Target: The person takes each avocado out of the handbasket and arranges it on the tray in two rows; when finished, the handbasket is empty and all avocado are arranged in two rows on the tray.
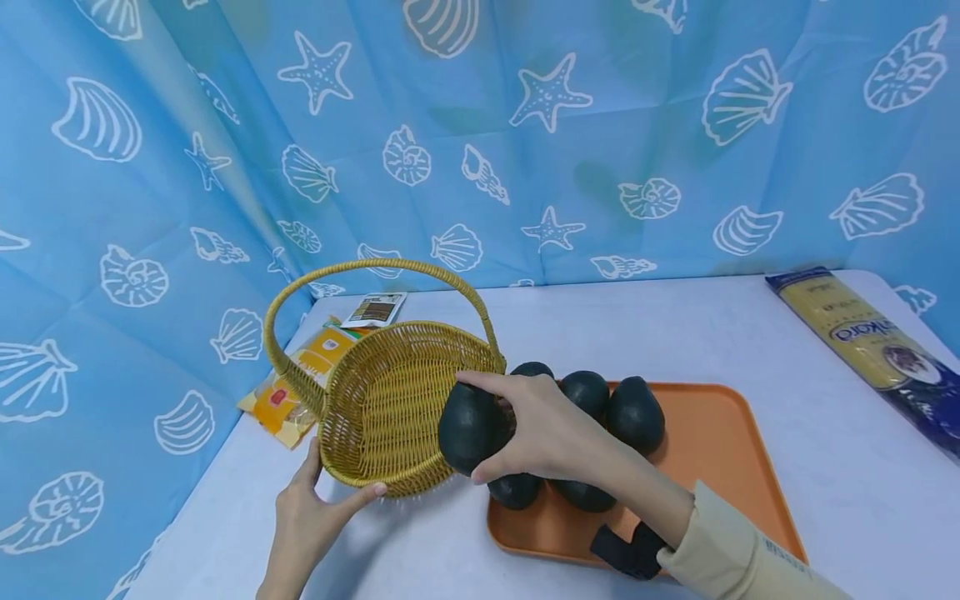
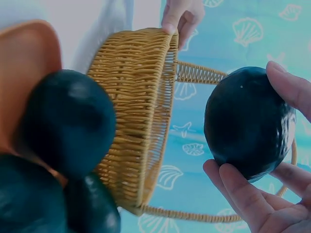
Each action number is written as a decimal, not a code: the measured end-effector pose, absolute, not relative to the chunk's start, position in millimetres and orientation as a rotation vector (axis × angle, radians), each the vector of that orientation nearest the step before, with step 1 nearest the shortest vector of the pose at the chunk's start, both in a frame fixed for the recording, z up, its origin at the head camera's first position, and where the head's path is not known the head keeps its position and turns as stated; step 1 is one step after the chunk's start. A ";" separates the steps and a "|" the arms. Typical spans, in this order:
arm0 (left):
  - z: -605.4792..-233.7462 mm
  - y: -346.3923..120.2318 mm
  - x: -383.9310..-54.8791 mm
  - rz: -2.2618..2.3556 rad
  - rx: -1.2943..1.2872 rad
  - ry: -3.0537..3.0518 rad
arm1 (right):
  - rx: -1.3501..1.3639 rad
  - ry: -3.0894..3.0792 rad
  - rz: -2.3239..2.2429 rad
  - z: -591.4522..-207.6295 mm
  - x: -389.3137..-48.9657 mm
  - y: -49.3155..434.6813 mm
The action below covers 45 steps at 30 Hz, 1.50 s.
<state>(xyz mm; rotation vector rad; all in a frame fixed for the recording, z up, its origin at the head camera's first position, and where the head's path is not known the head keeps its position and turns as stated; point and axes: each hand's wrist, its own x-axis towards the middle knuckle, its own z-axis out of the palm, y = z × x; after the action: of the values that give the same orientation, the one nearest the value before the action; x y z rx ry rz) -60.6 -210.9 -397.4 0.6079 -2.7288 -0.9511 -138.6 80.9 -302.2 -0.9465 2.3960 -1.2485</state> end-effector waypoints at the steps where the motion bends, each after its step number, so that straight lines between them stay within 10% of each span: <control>1: -397.5 -211.1 -60.4 -0.954 0.607 -2.728 | -0.934 2.396 -1.254 -303.6 -136.6 84.8; 45: -397.0 -211.8 -59.1 -0.953 0.547 -2.725 | -0.368 2.514 -1.041 -397.5 -113.4 222.5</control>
<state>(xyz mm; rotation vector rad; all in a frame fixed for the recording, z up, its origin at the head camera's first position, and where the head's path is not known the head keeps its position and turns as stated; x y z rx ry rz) -59.1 -211.8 -397.0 0.5465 -2.7252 -0.9533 -113.4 222.5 -397.5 -0.3685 2.5136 -1.0409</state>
